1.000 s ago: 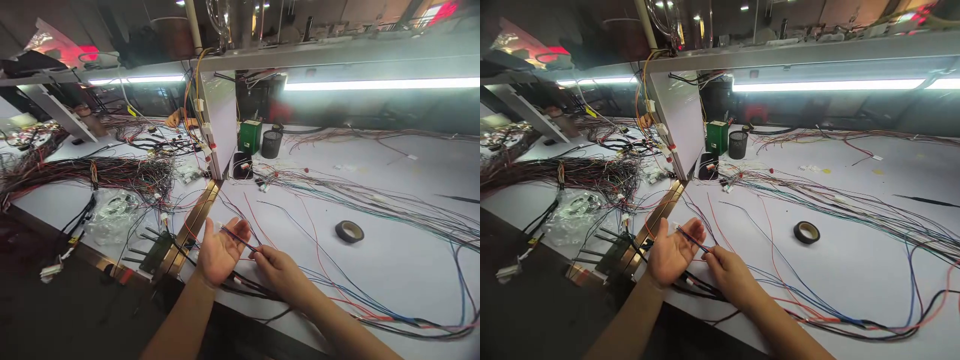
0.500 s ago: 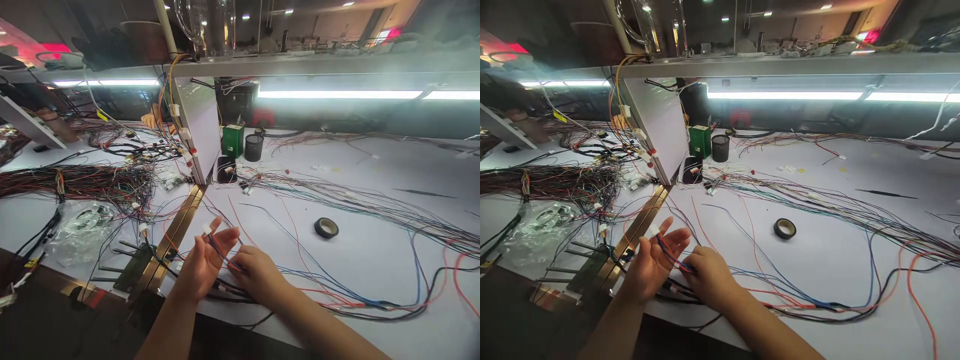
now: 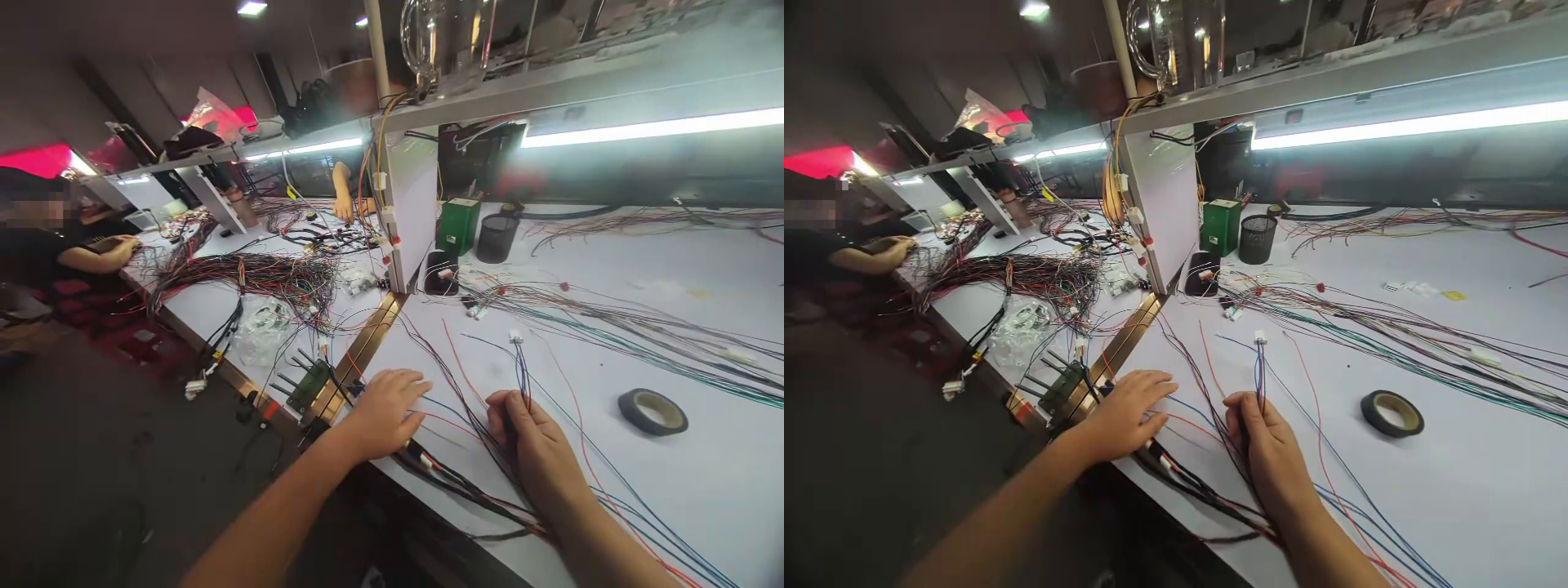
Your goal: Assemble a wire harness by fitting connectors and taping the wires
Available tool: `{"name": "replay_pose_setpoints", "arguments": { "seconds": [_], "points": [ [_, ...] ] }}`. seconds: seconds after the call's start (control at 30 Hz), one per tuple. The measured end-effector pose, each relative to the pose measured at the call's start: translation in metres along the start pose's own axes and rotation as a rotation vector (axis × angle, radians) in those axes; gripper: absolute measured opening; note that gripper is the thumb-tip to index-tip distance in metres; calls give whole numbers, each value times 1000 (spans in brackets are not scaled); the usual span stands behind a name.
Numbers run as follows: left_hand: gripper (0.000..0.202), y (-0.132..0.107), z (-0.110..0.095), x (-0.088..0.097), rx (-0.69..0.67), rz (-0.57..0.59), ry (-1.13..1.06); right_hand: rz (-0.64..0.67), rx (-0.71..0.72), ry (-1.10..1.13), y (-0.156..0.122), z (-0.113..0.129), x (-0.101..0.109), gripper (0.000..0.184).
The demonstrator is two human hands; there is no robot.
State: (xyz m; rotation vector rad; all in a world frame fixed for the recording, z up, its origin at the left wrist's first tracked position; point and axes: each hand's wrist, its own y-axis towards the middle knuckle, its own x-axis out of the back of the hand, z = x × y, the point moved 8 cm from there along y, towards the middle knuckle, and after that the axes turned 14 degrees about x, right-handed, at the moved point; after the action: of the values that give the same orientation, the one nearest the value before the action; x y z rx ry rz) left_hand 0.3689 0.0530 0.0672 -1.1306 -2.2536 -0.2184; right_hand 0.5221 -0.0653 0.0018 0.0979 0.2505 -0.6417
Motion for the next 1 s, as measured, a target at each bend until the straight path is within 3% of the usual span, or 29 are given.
{"name": "replay_pose_setpoints", "arguments": {
  "seconds": [0.07, 0.17, 0.37, 0.5, 0.67, 0.8, 0.9, 1.0],
  "points": [
    [42, 4, 14, 4, -13, -15, 159, 56, -5, -63, -4, 2, 6, 41],
    [20, 17, 24, -2, -64, 27, 472, 72, -26, -115, -8, 3, 22, 43],
    [14, 38, 15, -2, -133, 181, 776, 46, -20, -162, -10, 12, 34, 50],
    [32, 33, 28, 11, -93, 324, 1065, 66, -43, -126, -11, 18, 24, 52],
    [23, 52, 38, 38, -3, 184, 1205, 97, -101, -72, -11, 13, 21, 55],
    [41, 93, 26, 50, -11, -34, 1220, 198, -105, -55, -9, 7, 17, 55],
    [54, 117, 20, 37, -119, 23, 1215, 212, -97, -79, -8, 7, 17, 53],
    [43, 127, 21, 22, -216, 105, 1229, 202, -70, -113, -6, 9, 17, 54]
  ]
}}
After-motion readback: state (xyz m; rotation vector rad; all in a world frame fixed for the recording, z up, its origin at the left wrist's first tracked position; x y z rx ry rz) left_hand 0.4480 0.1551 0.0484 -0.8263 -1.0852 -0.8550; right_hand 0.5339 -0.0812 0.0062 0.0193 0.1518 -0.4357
